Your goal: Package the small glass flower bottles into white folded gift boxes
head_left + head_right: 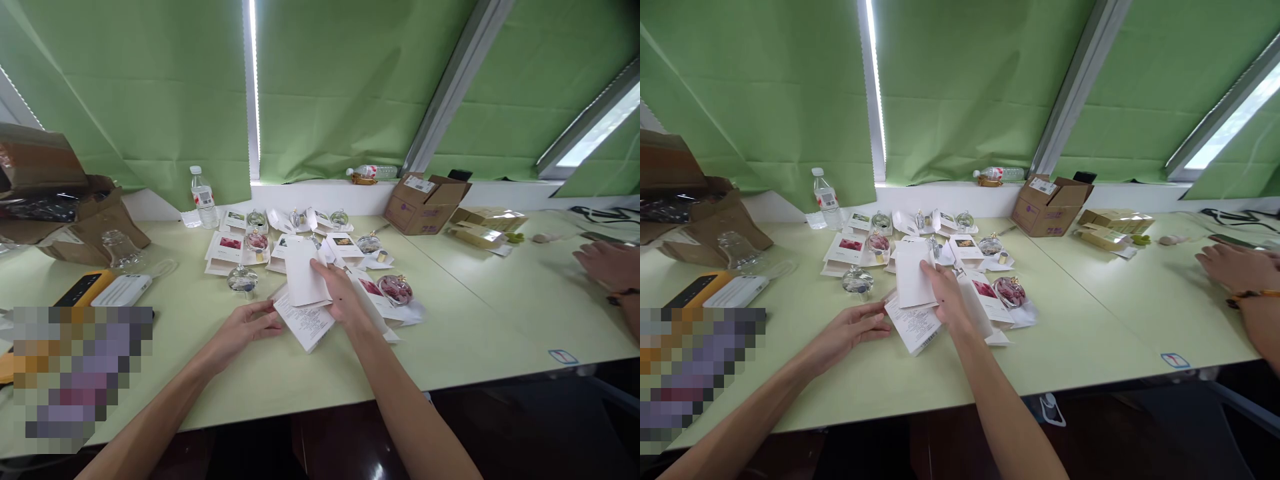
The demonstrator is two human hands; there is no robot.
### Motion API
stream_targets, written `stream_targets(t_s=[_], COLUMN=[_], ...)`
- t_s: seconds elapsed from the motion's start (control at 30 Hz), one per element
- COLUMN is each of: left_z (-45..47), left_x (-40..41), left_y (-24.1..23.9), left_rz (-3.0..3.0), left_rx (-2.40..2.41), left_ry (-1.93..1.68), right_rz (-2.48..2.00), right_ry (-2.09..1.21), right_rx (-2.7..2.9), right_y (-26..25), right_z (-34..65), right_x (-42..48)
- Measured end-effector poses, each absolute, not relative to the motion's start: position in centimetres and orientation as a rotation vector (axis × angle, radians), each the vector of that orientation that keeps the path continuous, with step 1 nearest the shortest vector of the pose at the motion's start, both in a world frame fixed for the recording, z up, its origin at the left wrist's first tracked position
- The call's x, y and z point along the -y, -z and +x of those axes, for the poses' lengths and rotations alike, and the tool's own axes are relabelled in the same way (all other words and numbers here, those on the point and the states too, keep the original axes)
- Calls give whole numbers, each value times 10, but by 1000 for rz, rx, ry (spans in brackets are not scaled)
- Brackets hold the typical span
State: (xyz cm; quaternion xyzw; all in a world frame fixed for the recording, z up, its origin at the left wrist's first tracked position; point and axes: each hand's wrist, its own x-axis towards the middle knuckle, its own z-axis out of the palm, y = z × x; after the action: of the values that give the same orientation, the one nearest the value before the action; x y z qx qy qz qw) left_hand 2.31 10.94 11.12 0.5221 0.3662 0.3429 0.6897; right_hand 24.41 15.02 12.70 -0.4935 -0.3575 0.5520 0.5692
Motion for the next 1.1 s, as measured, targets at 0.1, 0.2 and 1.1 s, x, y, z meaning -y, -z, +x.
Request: stream_targets(t_s=[0.1, 0.2, 1.1], left_z=[24, 26, 45], left_x=[-108, -106, -128], left_y=[-113, -115, -110], left_rz=[1198, 1230, 1885], left_rx=[-808, -785, -1274], left_ry=[-774, -782, -1036], right_rz=[-1158, -1092, -947], right_ry=[-1353, -1405, -1494], right_rx=[735, 697, 639], right_y=[-135, -143, -143], right_z=[239, 233, 229], right_x=[-146, -141, -140])
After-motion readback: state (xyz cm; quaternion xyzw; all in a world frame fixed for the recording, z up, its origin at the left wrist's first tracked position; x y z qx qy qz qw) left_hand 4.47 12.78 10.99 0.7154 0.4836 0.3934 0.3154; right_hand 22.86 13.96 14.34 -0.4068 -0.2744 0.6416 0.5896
